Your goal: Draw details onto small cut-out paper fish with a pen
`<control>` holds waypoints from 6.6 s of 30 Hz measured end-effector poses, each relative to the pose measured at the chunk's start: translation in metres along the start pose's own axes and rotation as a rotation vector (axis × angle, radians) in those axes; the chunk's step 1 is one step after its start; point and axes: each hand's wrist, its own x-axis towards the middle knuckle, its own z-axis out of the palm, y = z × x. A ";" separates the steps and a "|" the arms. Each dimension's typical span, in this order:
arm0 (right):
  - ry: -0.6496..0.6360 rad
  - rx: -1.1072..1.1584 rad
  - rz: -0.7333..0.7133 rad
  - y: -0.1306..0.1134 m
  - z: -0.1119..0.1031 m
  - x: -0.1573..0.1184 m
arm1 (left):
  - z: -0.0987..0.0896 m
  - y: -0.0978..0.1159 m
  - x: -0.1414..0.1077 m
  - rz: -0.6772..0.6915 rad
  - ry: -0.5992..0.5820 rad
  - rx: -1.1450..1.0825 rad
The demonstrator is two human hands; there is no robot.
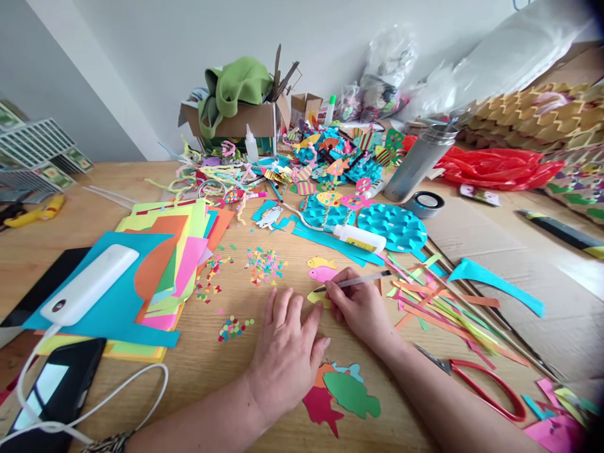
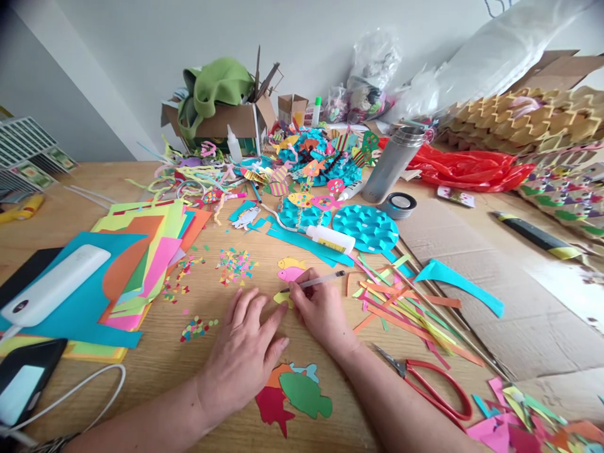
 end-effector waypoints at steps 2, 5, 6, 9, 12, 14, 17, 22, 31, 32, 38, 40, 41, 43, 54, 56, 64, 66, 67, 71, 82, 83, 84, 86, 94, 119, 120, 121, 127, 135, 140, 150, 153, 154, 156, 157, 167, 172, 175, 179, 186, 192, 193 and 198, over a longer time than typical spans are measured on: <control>-0.002 0.003 0.004 -0.001 0.000 0.000 | 0.000 0.000 0.000 -0.002 0.007 -0.003; -0.009 0.000 0.012 -0.001 0.000 0.000 | -0.001 0.000 0.000 0.003 0.012 -0.010; -0.011 -0.002 0.012 -0.001 0.000 -0.001 | -0.001 0.000 0.000 0.005 0.012 -0.012; -0.013 -0.007 0.008 0.000 -0.001 0.000 | -0.001 0.001 0.000 0.008 0.010 -0.018; -0.014 -0.015 0.002 0.001 -0.001 0.000 | -0.001 0.001 0.000 0.010 0.006 -0.028; -0.014 -0.021 -0.002 0.001 -0.001 0.001 | -0.001 0.001 0.000 0.010 0.011 -0.031; -0.017 -0.027 -0.007 0.000 -0.001 0.001 | -0.002 0.001 0.000 -0.002 0.026 -0.036; -0.027 -0.039 -0.015 0.000 -0.001 0.002 | -0.002 0.001 0.000 -0.021 0.046 -0.045; -0.032 -0.021 -0.006 0.000 0.000 0.001 | 0.000 0.001 0.000 -0.013 0.078 -0.042; -0.032 -0.021 -0.007 -0.001 -0.001 0.002 | 0.000 0.001 0.000 -0.013 0.079 -0.045; -0.023 -0.011 -0.006 -0.002 -0.001 0.002 | -0.001 0.000 0.000 -0.005 0.062 -0.060; -0.027 -0.016 -0.004 -0.001 -0.001 0.002 | -0.001 0.000 0.000 0.007 0.065 -0.055; -0.029 -0.018 -0.003 -0.001 -0.001 0.002 | -0.001 0.000 0.000 0.012 0.066 -0.050; -0.028 -0.030 -0.007 0.000 -0.001 0.001 | -0.001 0.000 0.000 0.015 0.059 -0.046; -0.016 -0.038 0.008 -0.004 0.000 0.001 | -0.001 0.001 0.000 0.011 0.041 -0.056; -0.018 -0.033 0.011 -0.003 -0.001 0.001 | -0.001 0.001 0.000 0.012 0.045 -0.055; -0.023 -0.032 -0.009 -0.004 0.000 0.001 | -0.001 0.001 0.000 0.010 0.036 -0.072; -0.024 -0.029 -0.012 -0.003 0.000 0.001 | -0.001 0.001 0.000 0.009 0.038 -0.075; -0.025 -0.028 -0.012 -0.002 0.000 0.001 | 0.000 0.000 0.000 0.009 0.040 -0.075; -0.027 -0.030 -0.007 -0.002 -0.001 0.001 | 0.000 0.001 0.001 0.008 0.045 -0.067; -0.014 -0.032 -0.003 -0.002 0.000 0.002 | 0.000 0.001 0.000 0.012 0.045 -0.076; -0.013 -0.026 0.002 -0.003 0.000 0.002 | 0.000 0.001 0.000 0.011 0.044 -0.076; -0.011 -0.020 0.007 -0.003 0.000 0.002 | 0.000 0.001 0.000 0.011 0.043 -0.076; -0.001 -0.007 0.016 -0.003 0.000 0.001 | -0.001 0.001 0.000 0.012 0.039 -0.076; -0.016 -0.013 0.002 -0.003 0.000 0.002 | 0.000 0.001 0.000 0.008 0.032 -0.070; -0.007 -0.028 -0.012 0.001 -0.001 0.001 | 0.001 0.001 0.000 0.012 0.026 -0.070; -0.007 -0.032 -0.016 0.001 -0.001 0.002 | 0.001 0.001 0.000 0.012 0.024 -0.071; -0.007 -0.036 -0.019 0.001 -0.001 0.002 | 0.001 0.001 0.000 0.011 0.022 -0.072; -0.017 -0.063 -0.032 0.001 -0.001 0.002 | 0.001 0.001 0.000 0.008 0.016 -0.079; -0.014 -0.061 -0.024 0.000 0.000 0.002 | 0.000 0.001 0.000 0.010 0.014 -0.072; -0.012 -0.027 -0.006 -0.002 0.000 0.001 | -0.001 0.001 0.001 0.009 0.013 -0.078; -0.005 -0.020 0.015 -0.002 0.001 0.001 | 0.000 0.001 -0.001 0.011 0.022 -0.083; -0.004 -0.027 0.009 -0.003 0.000 0.001 | -0.001 0.001 -0.001 0.012 0.026 -0.087; -0.004 -0.027 0.011 -0.003 0.000 0.000 | -0.001 0.001 -0.001 0.012 0.026 -0.087; -0.004 -0.023 0.017 -0.004 0.000 0.000 | -0.002 0.001 0.000 0.011 0.023 -0.084; -0.002 -0.021 0.021 -0.004 0.000 0.000 | -0.002 0.001 0.000 0.010 0.021 -0.082; 0.016 -0.039 0.012 -0.001 0.000 0.000 | -0.001 0.001 0.000 0.007 0.005 -0.082; 0.014 -0.036 0.019 -0.004 0.000 0.001 | 0.000 0.001 0.000 0.013 0.019 -0.082; 0.015 -0.047 0.020 -0.005 0.000 0.001 | 0.000 0.001 0.000 0.014 0.032 -0.077; 0.021 -0.049 0.020 -0.005 0.000 0.001 | -0.002 0.001 0.000 0.018 0.034 -0.075; 0.035 -0.045 0.021 -0.005 0.000 0.001 | -0.002 0.001 0.000 0.014 0.022 -0.080; 0.033 -0.063 0.019 -0.007 0.001 0.001 | -0.001 0.001 0.000 0.011 0.021 -0.085; 0.032 -0.067 0.018 -0.008 0.001 0.001 | -0.001 0.001 0.000 0.012 0.020 -0.083; 0.037 -0.082 0.002 -0.008 0.000 0.001 | -0.002 0.001 0.000 0.022 0.035 -0.072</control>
